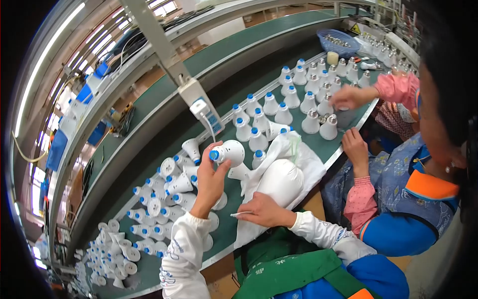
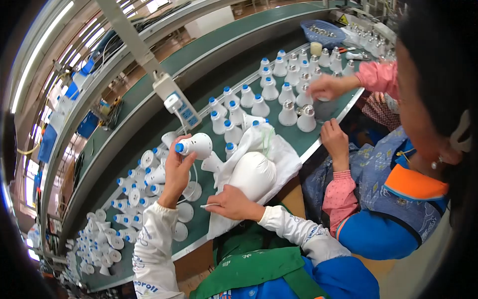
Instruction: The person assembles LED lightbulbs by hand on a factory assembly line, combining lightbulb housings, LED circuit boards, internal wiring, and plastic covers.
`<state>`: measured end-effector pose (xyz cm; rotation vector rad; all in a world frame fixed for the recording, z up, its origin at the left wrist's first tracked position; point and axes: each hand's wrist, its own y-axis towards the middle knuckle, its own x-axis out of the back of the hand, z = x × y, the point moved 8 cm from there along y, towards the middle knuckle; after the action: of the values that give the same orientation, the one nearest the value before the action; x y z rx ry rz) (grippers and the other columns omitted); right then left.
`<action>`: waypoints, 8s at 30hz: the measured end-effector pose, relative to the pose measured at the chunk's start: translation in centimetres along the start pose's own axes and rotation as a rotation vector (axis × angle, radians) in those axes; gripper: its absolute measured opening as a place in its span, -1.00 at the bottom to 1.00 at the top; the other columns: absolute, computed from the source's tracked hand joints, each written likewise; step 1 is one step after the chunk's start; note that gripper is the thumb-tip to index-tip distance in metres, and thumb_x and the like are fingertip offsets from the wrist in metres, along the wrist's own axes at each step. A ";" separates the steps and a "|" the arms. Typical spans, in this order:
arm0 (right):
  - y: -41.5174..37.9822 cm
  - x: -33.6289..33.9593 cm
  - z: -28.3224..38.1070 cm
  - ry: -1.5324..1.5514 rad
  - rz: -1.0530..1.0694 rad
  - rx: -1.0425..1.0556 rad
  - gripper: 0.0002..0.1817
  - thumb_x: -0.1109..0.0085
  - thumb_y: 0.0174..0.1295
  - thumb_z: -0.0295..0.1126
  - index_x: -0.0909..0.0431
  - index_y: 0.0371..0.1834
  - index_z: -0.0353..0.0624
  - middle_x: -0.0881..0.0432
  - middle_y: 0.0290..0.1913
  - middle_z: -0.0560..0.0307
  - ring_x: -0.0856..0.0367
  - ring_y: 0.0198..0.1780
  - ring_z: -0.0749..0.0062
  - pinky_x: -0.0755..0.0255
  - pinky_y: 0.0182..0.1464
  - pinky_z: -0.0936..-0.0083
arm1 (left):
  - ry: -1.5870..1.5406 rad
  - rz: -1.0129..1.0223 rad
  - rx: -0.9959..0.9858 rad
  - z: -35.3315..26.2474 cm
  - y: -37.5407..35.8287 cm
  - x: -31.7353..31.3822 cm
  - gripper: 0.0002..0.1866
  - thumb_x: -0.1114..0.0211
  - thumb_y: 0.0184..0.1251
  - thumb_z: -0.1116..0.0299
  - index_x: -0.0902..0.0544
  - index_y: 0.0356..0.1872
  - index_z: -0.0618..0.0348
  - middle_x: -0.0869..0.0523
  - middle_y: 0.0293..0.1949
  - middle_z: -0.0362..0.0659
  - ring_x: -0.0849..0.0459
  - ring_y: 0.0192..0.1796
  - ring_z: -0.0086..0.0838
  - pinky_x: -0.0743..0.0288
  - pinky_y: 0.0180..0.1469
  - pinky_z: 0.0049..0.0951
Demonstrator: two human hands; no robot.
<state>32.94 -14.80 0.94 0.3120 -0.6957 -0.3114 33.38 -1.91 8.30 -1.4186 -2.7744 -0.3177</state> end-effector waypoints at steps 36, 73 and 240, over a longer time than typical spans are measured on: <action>0.2 0.9 1.9 0.039 -0.079 0.115 -0.83 -0.24 0.06 -0.34 -0.54 -0.61 -0.11 -0.48 -0.64 0.23 -0.27 -0.58 0.33 -0.16 -0.35 0.45 | 0.302 -0.450 -0.027 7.8 -15.2 2.3 -0.58 -0.41 -0.15 0.61 -0.55 -0.15 0.28 -0.63 -0.22 -0.07 -0.63 -0.18 -0.32 -0.48 -0.08 -0.43; 0.4 0.5 0.5 0.096 -0.058 0.035 -0.84 -0.22 0.08 -0.32 -0.56 -0.57 -0.13 -0.47 -0.63 0.22 -0.23 -0.51 0.34 -0.16 -0.36 0.45 | -0.205 -0.096 0.260 10.2 -13.8 2.1 -0.40 -0.44 -0.18 0.65 -0.38 -0.02 0.23 -0.50 -0.03 -0.16 -0.51 0.05 -0.46 -0.34 0.19 -0.46; -0.1 -1.1 -1.0 0.189 -0.062 0.065 -0.68 -0.05 0.20 -0.21 -0.34 -0.63 -0.14 -0.41 -0.66 0.01 -0.30 -0.53 0.03 -0.23 -0.32 0.26 | 1.018 0.424 -0.185 9.7 26.3 -15.6 -0.46 -0.52 -0.26 0.08 -0.65 -0.14 -0.01 -0.72 -0.22 -0.14 -0.60 -0.11 -0.24 0.01 0.12 0.00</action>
<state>32.76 -14.28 -0.41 0.4201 -0.5116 -0.3142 64.55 2.34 1.89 -1.2918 -1.6313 -0.9600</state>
